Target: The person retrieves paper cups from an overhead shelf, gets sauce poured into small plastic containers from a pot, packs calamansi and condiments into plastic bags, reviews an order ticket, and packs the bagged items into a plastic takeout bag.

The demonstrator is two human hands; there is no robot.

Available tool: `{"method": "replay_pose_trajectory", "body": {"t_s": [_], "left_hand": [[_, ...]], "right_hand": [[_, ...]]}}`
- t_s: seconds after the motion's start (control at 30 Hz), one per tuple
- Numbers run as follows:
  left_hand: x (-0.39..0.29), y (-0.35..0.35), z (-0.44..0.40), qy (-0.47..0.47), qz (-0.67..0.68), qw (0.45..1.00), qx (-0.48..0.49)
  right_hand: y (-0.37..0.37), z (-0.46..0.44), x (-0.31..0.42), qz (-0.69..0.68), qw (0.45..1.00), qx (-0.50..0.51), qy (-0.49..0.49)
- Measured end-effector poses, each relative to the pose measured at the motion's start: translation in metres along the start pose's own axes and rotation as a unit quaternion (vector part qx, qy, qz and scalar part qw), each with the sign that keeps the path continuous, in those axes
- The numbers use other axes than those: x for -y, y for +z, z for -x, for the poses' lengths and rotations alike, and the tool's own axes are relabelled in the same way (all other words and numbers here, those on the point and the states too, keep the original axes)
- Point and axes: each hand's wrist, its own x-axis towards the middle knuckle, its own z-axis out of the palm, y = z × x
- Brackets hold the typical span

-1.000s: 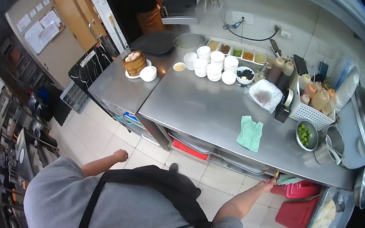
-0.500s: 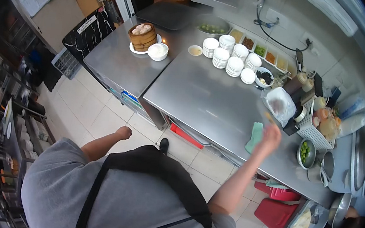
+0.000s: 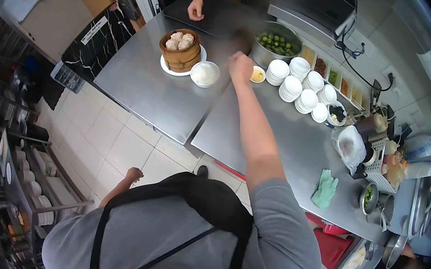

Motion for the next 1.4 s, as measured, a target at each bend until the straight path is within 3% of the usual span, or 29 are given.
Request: {"method": "replay_pose_trajectory", "body": {"t_s": [0.03,0.1,0.13,0.17,0.2,0.37,0.47,0.53,0.57,0.63,0.67,0.7,0.77,0.8,0.9,0.97,1.03,1.07,1.17,1.23,1.3,1.37,1.4], "left_hand": [[0.016,-0.002,-0.007,0.000,-0.001,1.000,0.003],[0.040,-0.001,-0.018,0.114,-0.217,0.969,0.023],[0.042,-0.002,-0.014,0.114,-0.216,0.969,0.025],[0.044,-0.004,-0.010,0.012,-0.066,0.997,0.027],[0.045,-0.008,-0.008,-0.090,0.085,0.992,0.026],[0.024,-0.030,0.017,-0.060,0.206,0.976,-0.028],[0.019,-0.027,0.020,-0.042,0.263,0.963,-0.039],[0.030,-0.021,0.019,-0.037,0.282,0.958,-0.036],[0.045,-0.013,0.012,0.081,0.205,0.975,-0.034],[0.061,-0.005,0.008,0.206,0.123,0.970,-0.030],[0.062,-0.004,0.008,0.160,0.104,0.982,-0.001],[0.057,-0.007,0.005,0.116,0.082,0.989,0.026],[0.023,-0.030,0.026,0.001,0.080,0.995,0.052],[0.011,-0.041,0.015,0.029,0.067,0.996,0.052],[-0.016,-0.072,-0.039,-0.039,0.081,0.929,0.359],[-0.167,-0.162,0.075,0.012,-0.038,0.950,0.309],[-0.222,-0.193,0.082,0.159,-0.003,0.915,0.370],[-0.256,-0.201,0.094,0.239,-0.029,0.905,0.352],[-0.367,-0.206,0.161,0.445,-0.102,0.866,0.203],[-0.433,-0.189,0.203,0.555,-0.016,0.820,0.137],[-0.499,-0.171,0.238,0.604,0.051,0.785,0.127],[-0.559,-0.155,0.277,0.649,0.119,0.745,0.098],[-0.587,-0.154,0.300,0.672,0.132,0.724,0.076]], "right_hand": [[0.013,-0.006,0.004,0.024,1.000,-0.006,0.010],[0.032,-0.017,0.002,0.050,0.998,-0.010,0.021],[0.046,-0.025,-0.005,0.005,0.997,-0.014,0.071],[0.060,-0.032,-0.013,-0.041,0.992,-0.020,0.120],[0.074,-0.041,-0.020,-0.098,0.976,-0.010,0.194],[0.193,-0.072,-0.116,-0.174,0.941,0.006,0.290],[0.202,-0.064,-0.102,-0.301,0.846,0.055,0.437],[0.185,-0.057,-0.079,-0.351,0.796,0.102,0.482],[0.175,-0.055,-0.068,-0.345,0.800,0.125,0.475],[0.133,-0.048,-0.041,-0.286,0.851,0.165,0.407],[0.119,-0.049,-0.038,-0.224,0.892,0.204,0.335],[0.122,-0.049,-0.052,-0.248,0.900,0.186,0.306],[0.095,-0.050,-0.049,-0.192,0.910,0.208,0.304],[0.083,-0.048,-0.048,-0.160,0.931,0.202,0.259],[0.029,-0.021,-0.050,-0.160,0.970,0.084,0.164],[-0.015,0.003,-0.054,-0.161,0.976,0.048,0.140],[-0.054,0.032,-0.071,-0.156,0.983,-0.014,0.095],[-0.081,0.047,-0.075,-0.141,0.984,0.000,0.106],[-0.162,0.096,-0.106,-0.071,0.988,0.052,0.129],[-0.215,0.133,-0.130,-0.022,0.992,0.032,0.122],[-0.258,0.169,-0.166,-0.014,0.994,-0.003,0.109],[-0.307,0.207,-0.188,0.087,0.994,-0.032,0.055],[-0.330,0.226,-0.196,0.084,0.993,-0.033,0.077]]}}
